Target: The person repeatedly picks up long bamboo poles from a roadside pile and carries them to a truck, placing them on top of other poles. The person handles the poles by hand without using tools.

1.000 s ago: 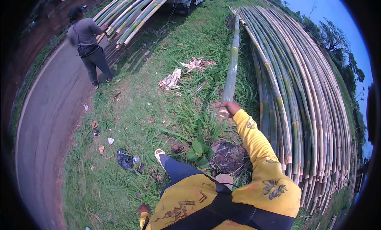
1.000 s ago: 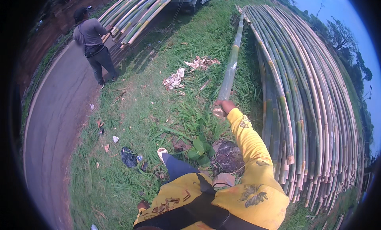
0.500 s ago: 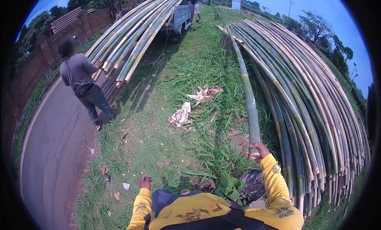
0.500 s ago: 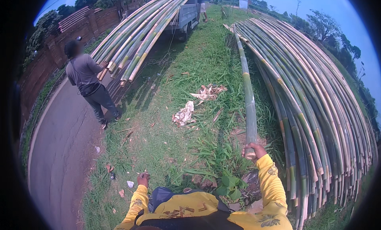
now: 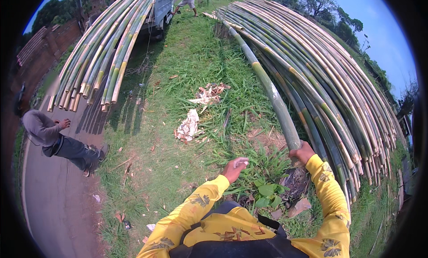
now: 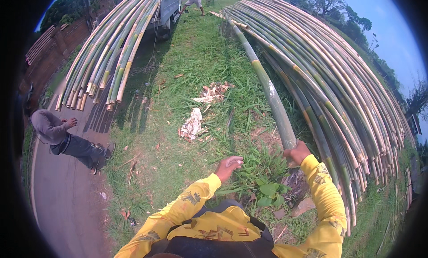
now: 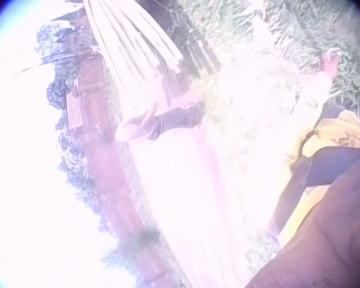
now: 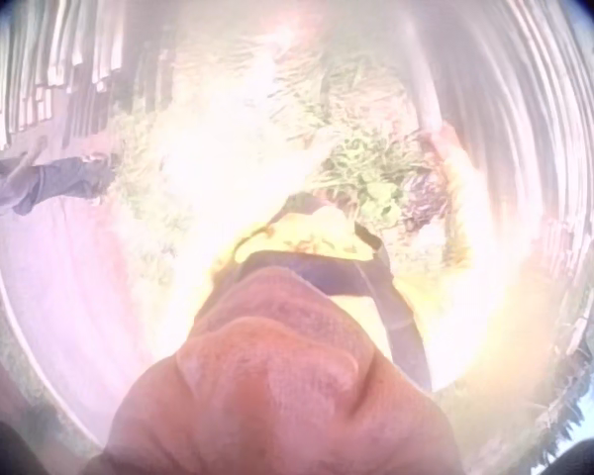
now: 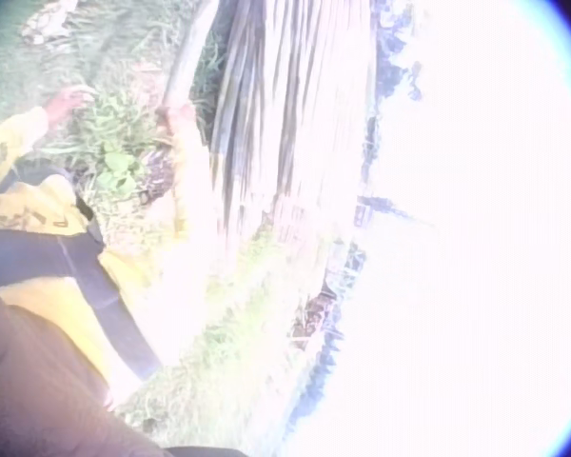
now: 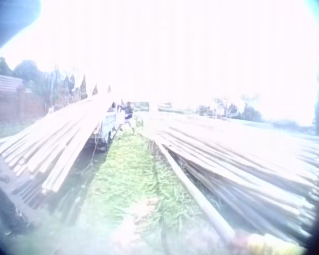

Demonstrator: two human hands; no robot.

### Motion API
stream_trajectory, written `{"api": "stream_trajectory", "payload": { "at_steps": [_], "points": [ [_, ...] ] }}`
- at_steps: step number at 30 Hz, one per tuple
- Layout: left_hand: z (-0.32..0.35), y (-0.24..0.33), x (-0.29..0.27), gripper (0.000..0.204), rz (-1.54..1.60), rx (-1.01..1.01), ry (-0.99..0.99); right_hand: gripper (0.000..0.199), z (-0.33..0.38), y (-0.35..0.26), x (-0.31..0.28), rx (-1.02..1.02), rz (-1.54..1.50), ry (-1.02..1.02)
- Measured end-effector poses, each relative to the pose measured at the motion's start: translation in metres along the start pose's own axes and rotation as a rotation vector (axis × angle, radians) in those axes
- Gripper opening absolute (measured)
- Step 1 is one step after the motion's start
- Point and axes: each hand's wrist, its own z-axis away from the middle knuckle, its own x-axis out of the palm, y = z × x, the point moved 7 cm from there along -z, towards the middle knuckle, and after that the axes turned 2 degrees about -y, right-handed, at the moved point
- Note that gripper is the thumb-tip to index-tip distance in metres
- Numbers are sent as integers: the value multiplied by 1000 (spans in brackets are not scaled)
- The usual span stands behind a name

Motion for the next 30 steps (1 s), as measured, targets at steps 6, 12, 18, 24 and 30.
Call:
{"api": "stream_trajectory", "payload": {
  "at_steps": [6,12,18,24,30],
  "points": [
    [-42,10,37,41,83,49,-173,50,7,8,-8,-29,-26,-39],
    [-44,34,74,39,268,26,-188,40,45,-129,-24,-31,-11,-89],
    [-35,50,41,39,332,84,-120,45,57,-167,0,-90,-46,-159],
    [-35,47,29,58,304,-4,-139,58,53,-84,52,-30,-199,-101],
    [-23,2,66,76,244,-268,-261,50,30,-38,49,20,-187,-111]
  ]
}}
